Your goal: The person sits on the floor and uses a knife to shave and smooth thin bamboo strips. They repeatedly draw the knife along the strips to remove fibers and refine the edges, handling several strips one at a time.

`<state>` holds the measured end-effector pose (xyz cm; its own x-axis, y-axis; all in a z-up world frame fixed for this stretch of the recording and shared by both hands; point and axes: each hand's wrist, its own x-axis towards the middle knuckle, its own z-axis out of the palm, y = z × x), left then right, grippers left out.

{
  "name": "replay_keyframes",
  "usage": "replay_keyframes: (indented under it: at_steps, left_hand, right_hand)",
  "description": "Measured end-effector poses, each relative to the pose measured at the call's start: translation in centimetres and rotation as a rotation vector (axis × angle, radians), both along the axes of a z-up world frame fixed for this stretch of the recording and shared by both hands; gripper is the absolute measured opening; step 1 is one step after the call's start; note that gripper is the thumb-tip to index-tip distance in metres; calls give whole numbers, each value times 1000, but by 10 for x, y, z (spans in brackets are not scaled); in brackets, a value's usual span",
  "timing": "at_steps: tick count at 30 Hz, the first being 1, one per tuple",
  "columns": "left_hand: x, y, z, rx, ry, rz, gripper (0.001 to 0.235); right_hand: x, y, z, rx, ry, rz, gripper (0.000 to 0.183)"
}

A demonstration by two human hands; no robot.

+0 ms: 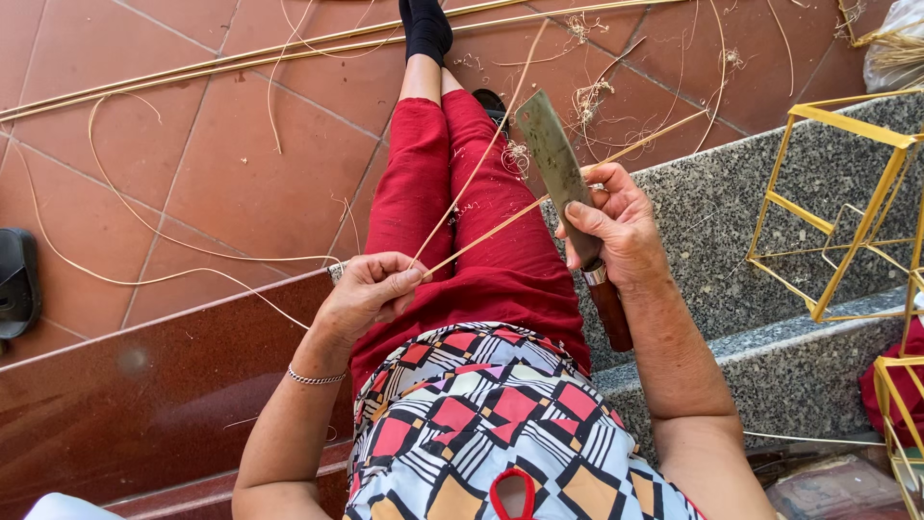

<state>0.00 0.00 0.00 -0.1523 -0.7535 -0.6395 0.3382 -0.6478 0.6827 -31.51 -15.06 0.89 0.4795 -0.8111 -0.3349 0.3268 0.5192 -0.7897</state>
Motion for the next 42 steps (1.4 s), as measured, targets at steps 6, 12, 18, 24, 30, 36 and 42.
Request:
replay_keyframes:
  at_steps: [6, 12, 18, 24, 30, 36, 42]
  left_hand:
    - [-5, -4, -4, -9, 43, -1, 21]
    - [-3, -3, -4, -22, 19, -25, 21]
    - [2, 4, -6, 3, 25, -11, 20]
    - [5, 6, -11, -1, 30, -34, 20]
    - [12, 7, -13, -2, 55, -37, 19]
    - [11, 5, -16, 0, 53, -53, 19]
    - [21, 9, -17, 45, 63, -33, 18]
  right_hand:
    - [10, 11, 5, 9, 4, 127, 36]
    - [20, 16, 0, -4, -8, 121, 32]
    - [9, 4, 1, -7, -27, 55, 27]
    - [-6, -5, 2, 6, 15, 2, 26]
    - [-29, -20, 5, -54, -21, -71, 27]
    - [-38, -29, 2, -53, -69, -66, 27]
    - [-66, -47, -6, -87, -19, -177, 24]
